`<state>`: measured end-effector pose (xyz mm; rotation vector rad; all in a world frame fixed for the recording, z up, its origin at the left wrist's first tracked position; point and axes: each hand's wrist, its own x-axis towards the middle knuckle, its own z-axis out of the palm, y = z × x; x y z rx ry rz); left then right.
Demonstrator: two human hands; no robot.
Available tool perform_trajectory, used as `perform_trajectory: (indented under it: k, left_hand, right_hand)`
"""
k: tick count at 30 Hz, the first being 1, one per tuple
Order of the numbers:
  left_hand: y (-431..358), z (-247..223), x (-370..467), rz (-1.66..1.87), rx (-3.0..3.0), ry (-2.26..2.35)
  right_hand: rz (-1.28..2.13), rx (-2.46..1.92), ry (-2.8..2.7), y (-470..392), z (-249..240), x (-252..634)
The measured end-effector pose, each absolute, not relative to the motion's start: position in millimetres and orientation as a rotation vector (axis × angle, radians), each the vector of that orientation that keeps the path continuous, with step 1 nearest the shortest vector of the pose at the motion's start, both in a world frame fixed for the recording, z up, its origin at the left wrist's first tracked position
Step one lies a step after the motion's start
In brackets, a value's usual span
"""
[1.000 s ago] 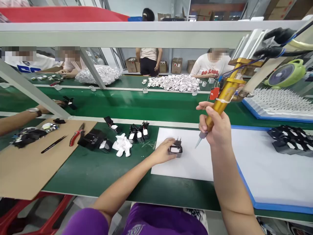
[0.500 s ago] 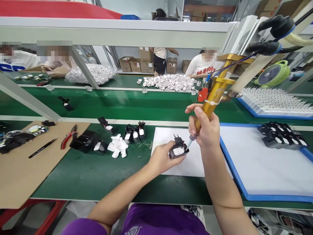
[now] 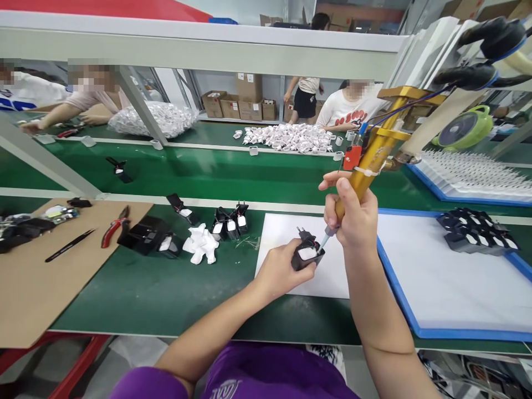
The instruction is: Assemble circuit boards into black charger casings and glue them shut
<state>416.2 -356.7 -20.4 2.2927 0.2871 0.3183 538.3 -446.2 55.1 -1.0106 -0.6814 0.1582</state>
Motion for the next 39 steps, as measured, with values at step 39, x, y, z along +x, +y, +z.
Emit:
perform_trajectory:
  k: [39]
  left_hand:
    - [-219,-36,426,0.396,3.055,0.669]
  right_hand:
    - [0.082,-1.064,-0.592,-475,38,568]
